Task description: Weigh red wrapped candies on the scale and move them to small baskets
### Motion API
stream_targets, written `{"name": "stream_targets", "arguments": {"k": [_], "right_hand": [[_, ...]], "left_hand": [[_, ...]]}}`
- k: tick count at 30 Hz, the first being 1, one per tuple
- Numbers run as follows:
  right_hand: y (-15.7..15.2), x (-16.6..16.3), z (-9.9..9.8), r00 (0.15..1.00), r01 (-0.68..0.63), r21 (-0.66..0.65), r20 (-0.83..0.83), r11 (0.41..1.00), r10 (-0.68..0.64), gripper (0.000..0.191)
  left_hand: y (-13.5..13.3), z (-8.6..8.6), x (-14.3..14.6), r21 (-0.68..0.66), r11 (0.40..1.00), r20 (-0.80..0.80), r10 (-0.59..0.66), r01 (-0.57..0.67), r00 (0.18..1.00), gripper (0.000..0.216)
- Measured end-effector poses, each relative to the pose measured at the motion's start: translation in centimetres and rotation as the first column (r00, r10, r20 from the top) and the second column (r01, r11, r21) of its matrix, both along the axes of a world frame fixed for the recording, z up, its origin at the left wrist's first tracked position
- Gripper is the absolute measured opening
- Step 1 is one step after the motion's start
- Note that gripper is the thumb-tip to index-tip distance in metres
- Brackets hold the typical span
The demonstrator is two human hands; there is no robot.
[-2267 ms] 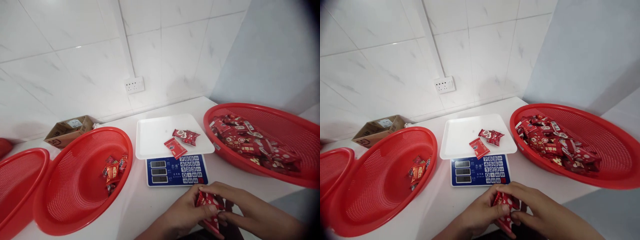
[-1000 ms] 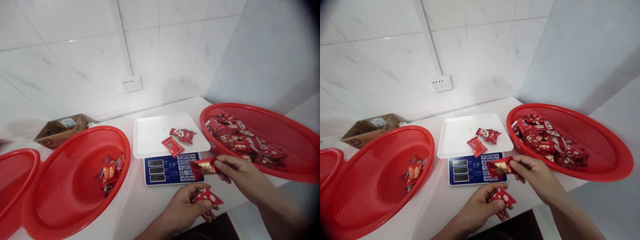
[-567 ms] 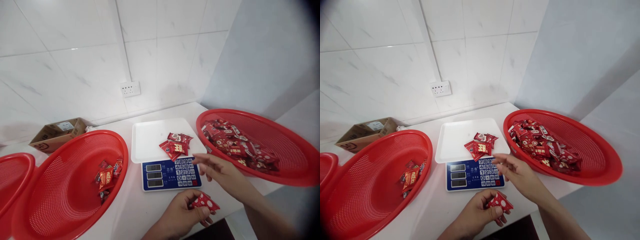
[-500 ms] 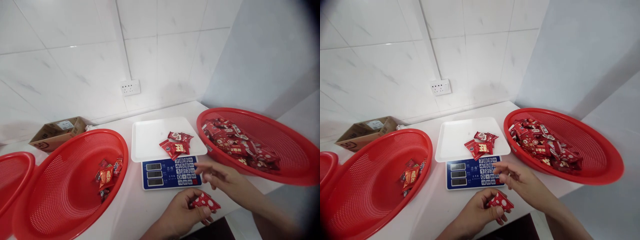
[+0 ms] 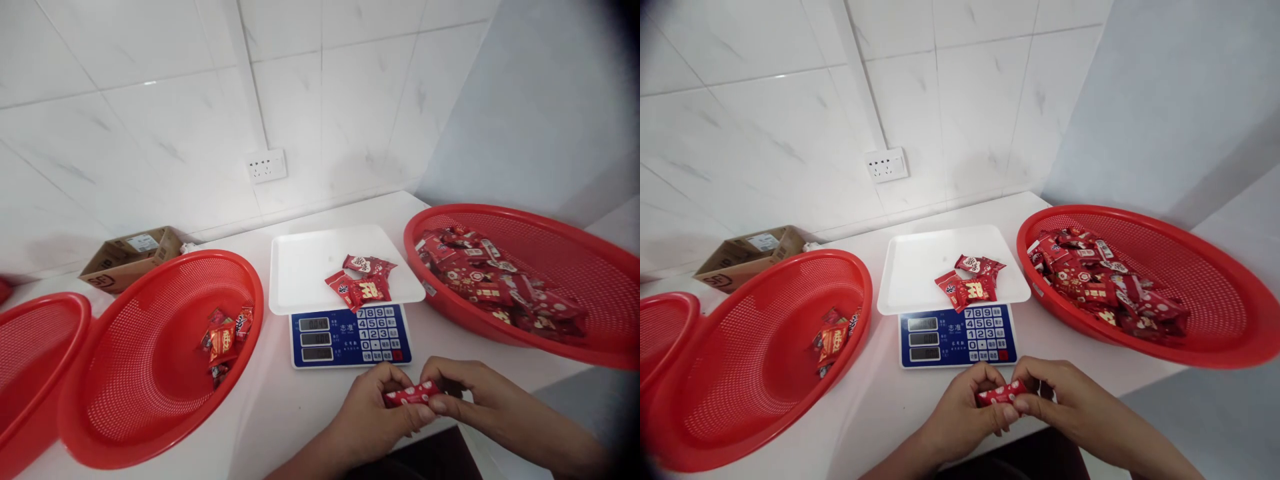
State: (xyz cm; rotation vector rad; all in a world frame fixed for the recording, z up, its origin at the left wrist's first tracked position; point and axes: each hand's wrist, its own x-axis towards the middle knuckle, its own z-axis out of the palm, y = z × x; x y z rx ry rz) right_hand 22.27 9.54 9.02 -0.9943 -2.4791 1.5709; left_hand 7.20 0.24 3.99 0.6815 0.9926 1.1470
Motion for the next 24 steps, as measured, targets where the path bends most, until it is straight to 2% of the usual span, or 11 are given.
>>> {"name": "stream_targets", "arguments": {"k": [6,9,12,16,20,24], "right_hand": [[-0.2,-0.1,-0.1,0.999,0.051,-0.017,-0.015,0.999,-0.052,0.024],[0.0,-0.2,-0.3,0.993,0.106,-0.027,-0.042,0.994,-0.107,0.027],[0.2,-0.1,-0.7,0.985,0.149,-0.023,-0.085,0.989,-0.151,0.029],[0.3,0.1,-1.0,0.982,0.133,-0.019,-0.136,0.991,-0.134,0.027],[0.3,-0.1,-0.9,0.979,0.134,-0.001,-0.153,0.991,-0.133,0.027],[0.2,-0.3,-0.9,0.979,0.139,0.001,-0.151,0.99,-0.137,0.027]], "left_hand": [[-0.6,1.0,-0.5,0.026,0.998,-0.244,-0.049,0.057,0.969,0.04],[-0.7,1.3,-0.7,0.067,0.994,-0.3,-0.061,0.084,0.952,0.037],[-0.7,1.2,-0.8,0.126,0.99,-0.343,-0.016,0.063,0.939,0.033],[-0.7,1.1,-0.7,0.185,0.982,-0.409,0.052,0.028,0.911,0.031],[-0.7,1.2,-0.7,0.189,0.982,-0.381,0.063,0.011,0.923,0.031],[-0.6,1.4,-0.6,0.111,0.994,-0.329,0.017,0.02,0.944,0.036]]}}
